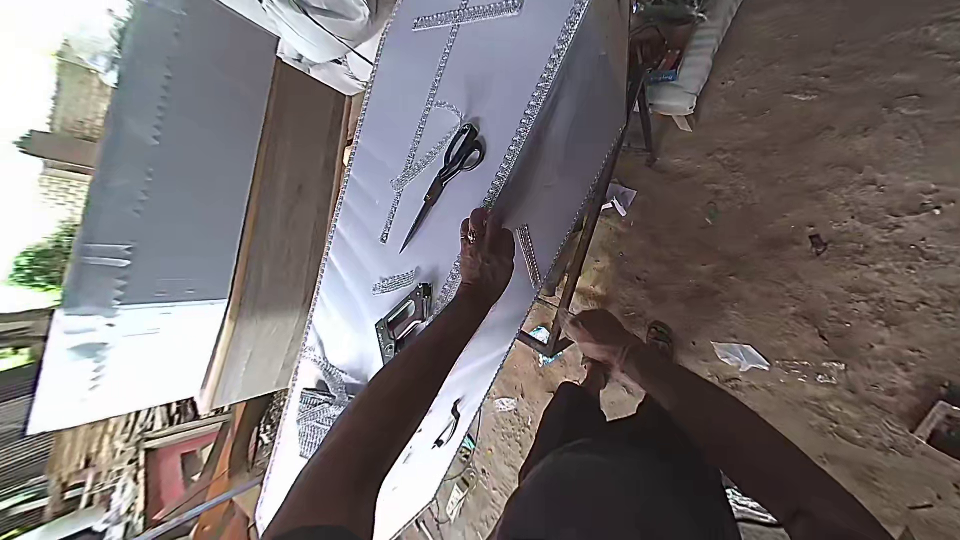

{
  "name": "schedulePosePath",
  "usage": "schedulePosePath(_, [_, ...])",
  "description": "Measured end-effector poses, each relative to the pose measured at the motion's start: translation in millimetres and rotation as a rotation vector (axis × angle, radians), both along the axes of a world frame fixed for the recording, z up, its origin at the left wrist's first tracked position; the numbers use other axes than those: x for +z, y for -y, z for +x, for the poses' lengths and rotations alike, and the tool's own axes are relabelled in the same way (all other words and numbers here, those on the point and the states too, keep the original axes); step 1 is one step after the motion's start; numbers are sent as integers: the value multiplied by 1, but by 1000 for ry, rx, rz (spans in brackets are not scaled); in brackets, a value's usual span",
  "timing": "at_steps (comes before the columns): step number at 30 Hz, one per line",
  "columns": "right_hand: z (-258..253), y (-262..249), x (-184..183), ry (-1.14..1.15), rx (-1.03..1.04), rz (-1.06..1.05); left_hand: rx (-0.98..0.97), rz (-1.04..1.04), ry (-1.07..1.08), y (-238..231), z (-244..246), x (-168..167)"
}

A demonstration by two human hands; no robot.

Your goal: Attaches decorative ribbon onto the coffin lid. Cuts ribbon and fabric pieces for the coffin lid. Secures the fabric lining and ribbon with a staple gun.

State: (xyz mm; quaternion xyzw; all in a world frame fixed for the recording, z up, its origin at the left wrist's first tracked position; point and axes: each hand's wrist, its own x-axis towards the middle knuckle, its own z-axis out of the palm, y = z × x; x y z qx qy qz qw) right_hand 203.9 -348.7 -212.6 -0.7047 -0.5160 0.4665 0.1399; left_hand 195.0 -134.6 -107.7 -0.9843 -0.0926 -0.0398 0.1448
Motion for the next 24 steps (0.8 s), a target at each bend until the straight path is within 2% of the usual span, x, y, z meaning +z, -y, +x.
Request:
schedulePosePath(3, [22, -26, 33, -16, 61, 130, 127, -170, 58, 13, 1, 34])
schedulePosePath(6, [37, -43, 50, -141, 293, 323, 420, -279, 60, 10, 4, 60])
schedulePosePath(8, [51, -58, 41, -303, 370, 496, 624, -306, 93, -10, 10, 53])
schedulePosePath(10, [71, -74, 17, -397, 202, 607, 702, -282, 205, -29, 13, 32])
schedulePosePath(13, [106, -95, -26, -210, -162, 599, 605, -277, 304, -36, 14, 16])
schedulePosePath(15, [117, -104, -44, -150, -294, 630, 483, -283, 254, -34, 8, 17])
schedulePosePath(17, [122, -113, -52, -104, -348, 596, 276, -192, 198, -37, 4, 13])
schedulePosePath(19, [119, -119, -58, -60, -423, 620, 158, -87, 177, -37, 4, 7])
schedulePosePath(24, [116, -126, -61, -74, -489, 606, 127, 85, -19, -27, 9, 9])
